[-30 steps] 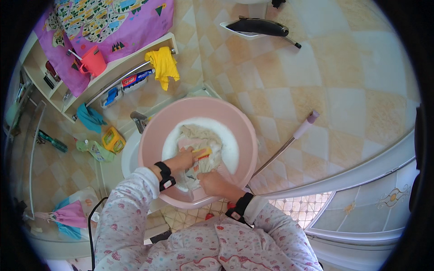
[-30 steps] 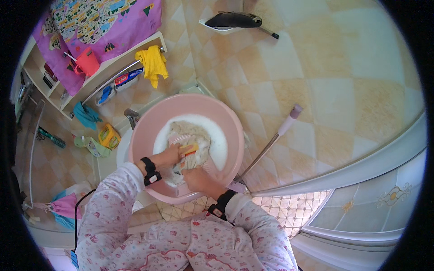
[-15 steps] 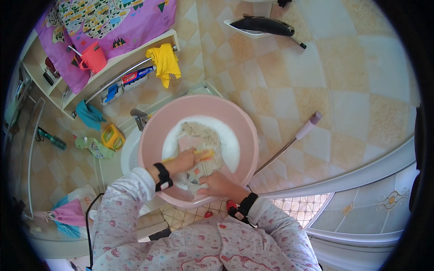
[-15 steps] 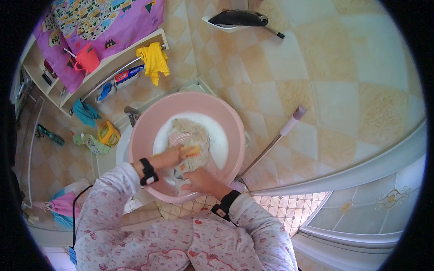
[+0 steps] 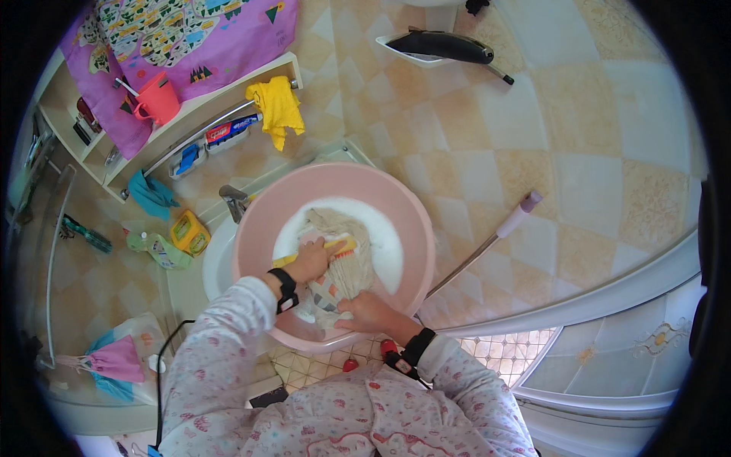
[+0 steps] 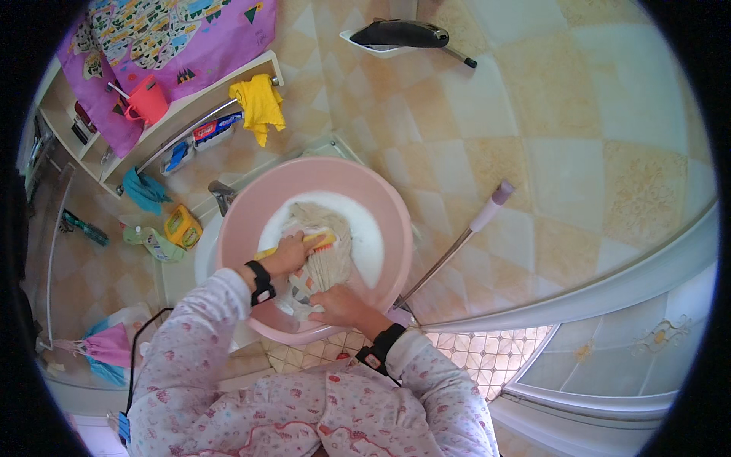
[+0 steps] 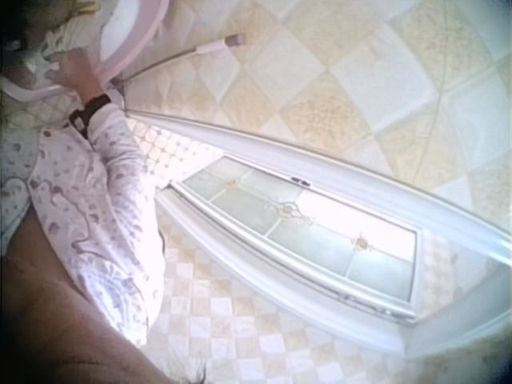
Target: The person places a cloth into a pink basin filled with soapy water and scrubs it with a yellow brush. They repeatedly rub the cloth against the basin's textured bottom and agitate it in the water.
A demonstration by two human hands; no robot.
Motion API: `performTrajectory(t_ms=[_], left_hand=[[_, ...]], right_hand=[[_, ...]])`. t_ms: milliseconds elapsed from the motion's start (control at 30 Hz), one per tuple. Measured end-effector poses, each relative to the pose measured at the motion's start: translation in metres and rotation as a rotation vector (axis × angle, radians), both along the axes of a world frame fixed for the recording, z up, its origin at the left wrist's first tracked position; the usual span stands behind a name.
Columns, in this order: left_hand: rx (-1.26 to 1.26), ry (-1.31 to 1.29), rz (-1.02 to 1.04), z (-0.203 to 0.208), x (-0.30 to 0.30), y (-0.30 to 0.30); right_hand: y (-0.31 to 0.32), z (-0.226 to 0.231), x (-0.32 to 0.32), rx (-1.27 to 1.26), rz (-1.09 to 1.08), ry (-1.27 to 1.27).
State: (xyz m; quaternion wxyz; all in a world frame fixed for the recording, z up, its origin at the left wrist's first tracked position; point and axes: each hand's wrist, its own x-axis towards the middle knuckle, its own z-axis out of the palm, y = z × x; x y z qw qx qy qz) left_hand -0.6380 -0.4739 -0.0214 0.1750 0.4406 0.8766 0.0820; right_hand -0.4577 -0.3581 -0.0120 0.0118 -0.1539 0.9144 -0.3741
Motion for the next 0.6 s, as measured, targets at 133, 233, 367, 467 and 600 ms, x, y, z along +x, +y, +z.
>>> performTrajectory(t_ms=[133,233,367,467,600], left_hand=[[-0.142,0.158,0.001,0.008,-0.015,0.023],[0.101,-0.518,0.234,0.016,0.013,0.007],[-0.192,-0.092,-0.366,0.02,0.036,-0.011],[-0.06,0.058,-0.154,0.016,0.012,0.008],[-0.075,0.253,-0.18,0.009,-0.005,0.024]], right_hand=[[0.001,-0.001,0.001,0.023,-0.029,0.034],[-0.001,-0.001,0.001,0.055,-0.013,0.057],[-0.004,0.0,0.001,0.023,0.031,0.096],[-0.003,0.001,0.002,0.048,0.013,0.061],[-0.002,0.002,0.003,0.038,-0.029,0.088]])
